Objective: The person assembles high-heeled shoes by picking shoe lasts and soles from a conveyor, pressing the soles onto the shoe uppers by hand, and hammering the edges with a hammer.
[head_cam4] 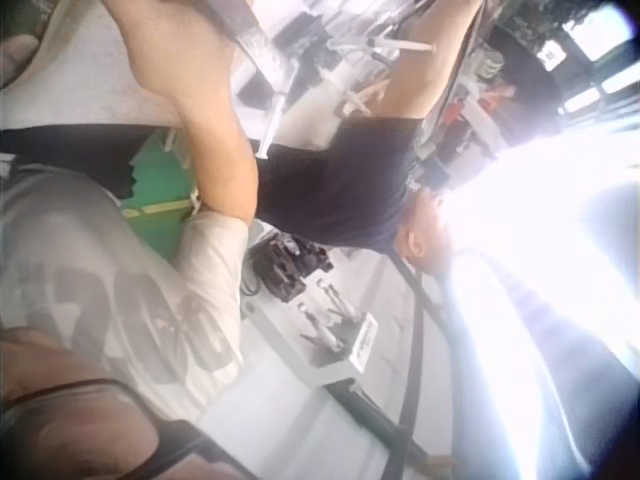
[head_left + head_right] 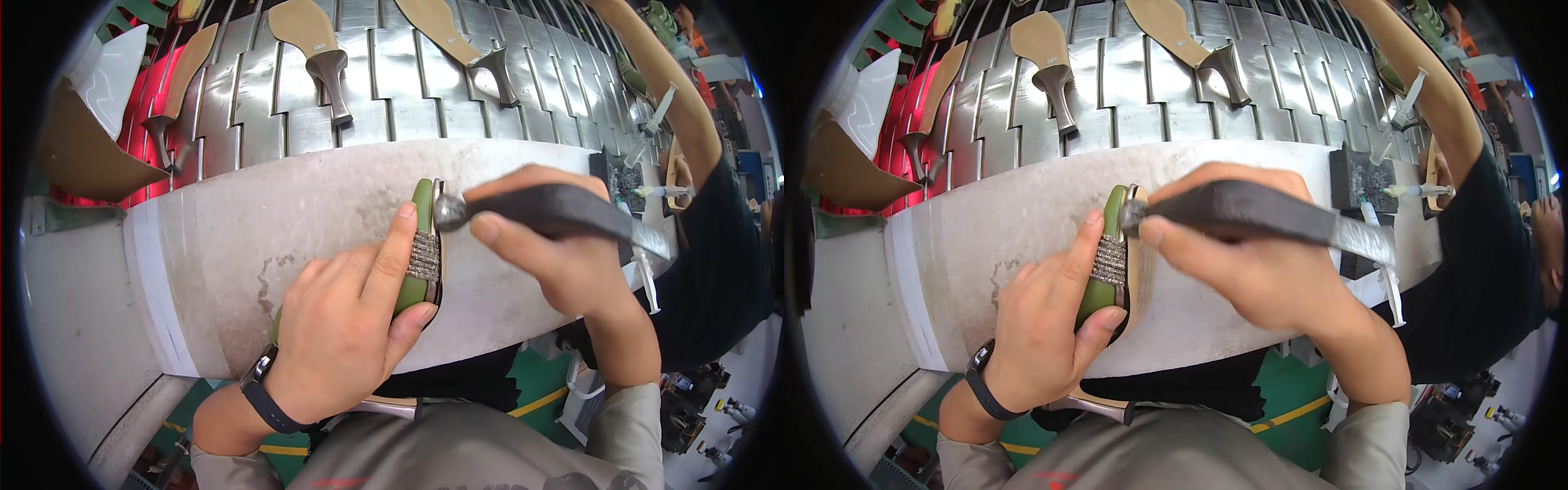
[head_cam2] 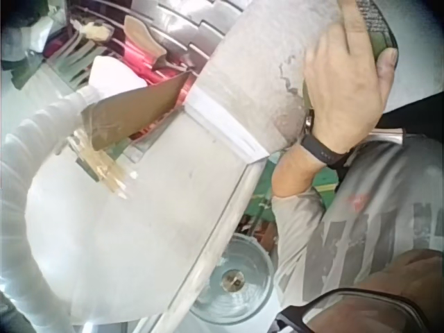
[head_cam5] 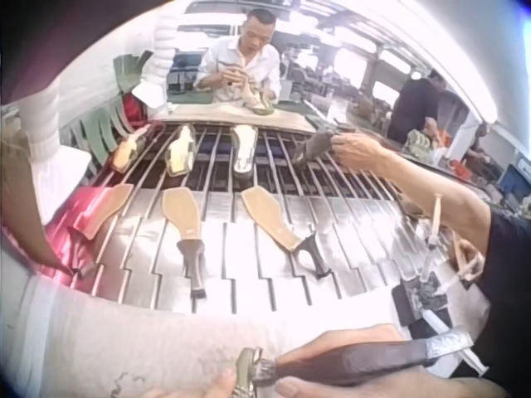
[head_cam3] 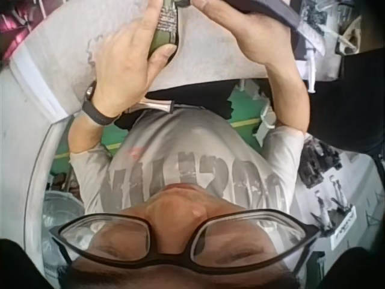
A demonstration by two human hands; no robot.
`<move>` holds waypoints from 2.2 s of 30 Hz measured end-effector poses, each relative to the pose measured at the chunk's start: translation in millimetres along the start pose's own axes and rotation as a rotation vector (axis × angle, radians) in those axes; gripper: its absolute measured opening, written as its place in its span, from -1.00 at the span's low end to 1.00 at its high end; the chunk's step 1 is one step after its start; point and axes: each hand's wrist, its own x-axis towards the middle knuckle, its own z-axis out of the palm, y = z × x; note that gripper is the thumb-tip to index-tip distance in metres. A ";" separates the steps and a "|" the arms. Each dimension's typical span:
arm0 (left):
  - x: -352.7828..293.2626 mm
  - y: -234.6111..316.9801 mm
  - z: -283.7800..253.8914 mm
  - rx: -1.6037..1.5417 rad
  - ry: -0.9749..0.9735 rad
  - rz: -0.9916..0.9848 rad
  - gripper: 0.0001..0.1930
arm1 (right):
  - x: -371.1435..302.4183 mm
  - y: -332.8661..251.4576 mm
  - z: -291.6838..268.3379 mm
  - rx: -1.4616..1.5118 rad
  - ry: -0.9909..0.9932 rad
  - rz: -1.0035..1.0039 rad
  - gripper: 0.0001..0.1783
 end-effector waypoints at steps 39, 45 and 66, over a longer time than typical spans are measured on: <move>-20.6 -12.6 -0.7 -0.209 0.089 0.005 -0.40 | -45.2 -41.1 26.6 -0.673 -0.142 -0.400 -0.63; -20.1 -17.4 -6.1 -0.273 0.029 -0.033 -0.41 | -61.7 -28.5 38.3 -0.707 -0.108 -0.490 -0.54; -27.1 -17.9 -1.7 -0.191 0.087 -0.028 -0.43 | -116.3 13.7 129.5 -0.358 0.175 -0.384 -0.55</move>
